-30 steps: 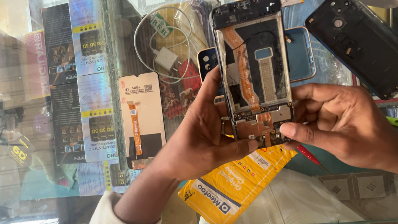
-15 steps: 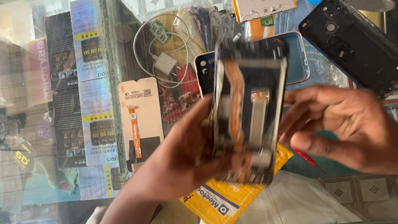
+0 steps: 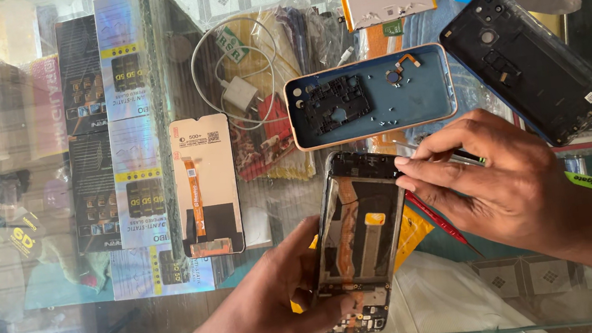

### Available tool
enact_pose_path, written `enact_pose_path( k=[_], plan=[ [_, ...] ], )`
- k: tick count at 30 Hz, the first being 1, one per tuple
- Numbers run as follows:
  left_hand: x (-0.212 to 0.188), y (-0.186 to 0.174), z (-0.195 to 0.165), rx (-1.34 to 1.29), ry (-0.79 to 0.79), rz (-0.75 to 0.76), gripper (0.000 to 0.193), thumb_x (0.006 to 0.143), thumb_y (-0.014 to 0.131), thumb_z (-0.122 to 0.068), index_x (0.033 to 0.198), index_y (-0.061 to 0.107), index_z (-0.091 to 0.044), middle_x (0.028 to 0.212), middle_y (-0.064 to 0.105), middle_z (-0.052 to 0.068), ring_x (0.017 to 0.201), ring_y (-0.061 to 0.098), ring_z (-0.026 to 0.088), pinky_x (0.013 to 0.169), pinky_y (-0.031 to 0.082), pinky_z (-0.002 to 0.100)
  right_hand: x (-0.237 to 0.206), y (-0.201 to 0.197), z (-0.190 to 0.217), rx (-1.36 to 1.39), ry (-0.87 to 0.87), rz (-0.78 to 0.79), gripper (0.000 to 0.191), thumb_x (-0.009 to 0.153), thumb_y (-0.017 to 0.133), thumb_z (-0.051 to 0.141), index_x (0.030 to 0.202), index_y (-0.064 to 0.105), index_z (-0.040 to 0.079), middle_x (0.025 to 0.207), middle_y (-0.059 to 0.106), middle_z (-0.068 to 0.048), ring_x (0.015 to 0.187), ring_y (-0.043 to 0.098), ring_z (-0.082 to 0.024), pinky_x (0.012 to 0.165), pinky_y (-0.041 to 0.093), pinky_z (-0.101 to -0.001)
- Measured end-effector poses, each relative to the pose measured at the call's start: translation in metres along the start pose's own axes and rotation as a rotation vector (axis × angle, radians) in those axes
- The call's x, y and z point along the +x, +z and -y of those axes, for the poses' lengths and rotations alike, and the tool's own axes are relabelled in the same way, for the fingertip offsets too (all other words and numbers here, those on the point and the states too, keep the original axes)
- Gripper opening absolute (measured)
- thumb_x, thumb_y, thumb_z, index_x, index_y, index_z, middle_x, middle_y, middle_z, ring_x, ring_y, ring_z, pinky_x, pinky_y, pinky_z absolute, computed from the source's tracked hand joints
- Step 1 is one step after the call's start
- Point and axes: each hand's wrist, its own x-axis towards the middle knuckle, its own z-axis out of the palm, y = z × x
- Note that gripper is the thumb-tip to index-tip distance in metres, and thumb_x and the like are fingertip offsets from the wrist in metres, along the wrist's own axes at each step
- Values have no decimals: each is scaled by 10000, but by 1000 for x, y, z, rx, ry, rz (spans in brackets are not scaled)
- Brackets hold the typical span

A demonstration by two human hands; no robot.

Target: The person disassembles a smartphone by unscrewing screws and prying open the casing. They then use tweezers to remove and reposition small internal components on the motherboard.

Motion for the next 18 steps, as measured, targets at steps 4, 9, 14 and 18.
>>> enact_pose_path(
  k=[4, 9, 14, 18],
  plan=[
    [0, 3, 6, -68, 19, 9, 741, 919, 718, -42, 1531, 302, -1, 1166, 746, 125, 998, 670, 98, 785, 571, 271, 5, 1, 4, -1, 10, 22, 254, 777, 865, 62, 1006, 756, 51, 983, 690, -72, 877, 684, -219, 720, 572, -361],
    [2, 9, 13, -145, 65, -21, 778, 920, 718, -32, 1540, 250, -3, 1186, 726, 132, 1016, 672, 104, 813, 581, 270, 2, 2, 2, -49, -32, 73, 260, 779, 845, 57, 1017, 744, 19, 970, 677, -81, 893, 683, -239, 742, 591, -364],
    [3, 8, 12, -145, 38, -12, 719, 922, 712, -22, 1525, 322, 13, 1150, 731, 154, 974, 671, 123, 783, 577, 285, 4, 4, 2, -178, -121, 158, 251, 823, 830, 98, 1011, 729, -33, 930, 667, -100, 859, 672, -255, 713, 595, -358],
    [5, 5, 10, -108, 66, -25, 703, 907, 709, -20, 1488, 313, -4, 1184, 731, 123, 1030, 698, 118, 820, 605, 285, 20, -8, 0, -187, -110, 113, 162, 853, 796, 106, 949, 708, 10, 946, 660, -96, 903, 668, -258, 788, 592, -384]
  ],
)
